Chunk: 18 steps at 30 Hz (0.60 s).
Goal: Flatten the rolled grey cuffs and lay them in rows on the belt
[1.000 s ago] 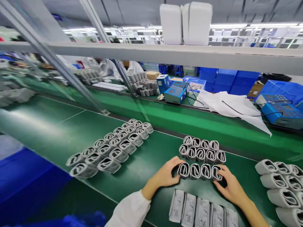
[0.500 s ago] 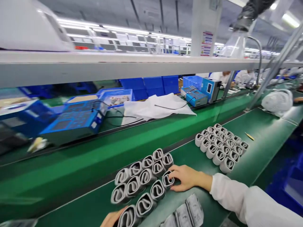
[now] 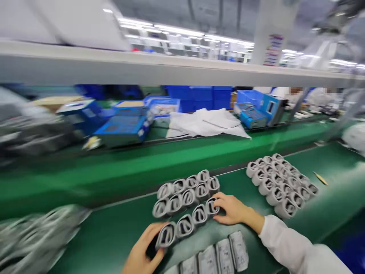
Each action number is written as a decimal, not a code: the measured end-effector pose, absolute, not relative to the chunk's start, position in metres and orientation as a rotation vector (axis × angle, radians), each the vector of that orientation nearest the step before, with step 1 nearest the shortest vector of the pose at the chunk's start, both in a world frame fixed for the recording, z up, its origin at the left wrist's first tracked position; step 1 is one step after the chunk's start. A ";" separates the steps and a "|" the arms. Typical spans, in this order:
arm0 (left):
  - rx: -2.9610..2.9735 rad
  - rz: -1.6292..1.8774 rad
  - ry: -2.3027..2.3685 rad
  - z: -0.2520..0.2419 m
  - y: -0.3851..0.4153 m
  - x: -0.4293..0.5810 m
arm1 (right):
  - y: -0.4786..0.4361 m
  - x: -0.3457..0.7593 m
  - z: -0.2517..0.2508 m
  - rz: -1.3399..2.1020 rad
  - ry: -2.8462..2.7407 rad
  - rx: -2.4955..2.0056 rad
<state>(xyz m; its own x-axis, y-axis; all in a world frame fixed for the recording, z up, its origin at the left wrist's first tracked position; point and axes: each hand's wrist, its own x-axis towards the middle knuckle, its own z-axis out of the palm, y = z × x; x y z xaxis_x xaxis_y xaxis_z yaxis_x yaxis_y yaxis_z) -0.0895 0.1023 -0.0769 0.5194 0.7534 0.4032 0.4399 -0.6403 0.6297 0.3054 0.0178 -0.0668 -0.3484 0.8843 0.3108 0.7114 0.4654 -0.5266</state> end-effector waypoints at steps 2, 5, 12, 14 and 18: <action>2.234 0.906 0.952 -0.068 0.095 -0.082 | 0.017 0.309 -0.063 0.432 -2.137 -1.293; 2.146 0.918 0.894 -0.062 0.095 -0.075 | 0.022 0.316 -0.064 0.448 -2.136 -1.212; 2.093 0.925 0.804 -0.067 0.096 -0.074 | 0.027 0.324 -0.066 0.327 -2.132 -1.175; 2.082 0.917 0.795 -0.066 0.096 -0.074 | 0.029 0.323 -0.065 0.317 -2.141 -1.156; 2.077 0.902 0.804 -0.063 0.097 -0.073 | 0.033 0.322 -0.064 0.294 -2.136 -1.115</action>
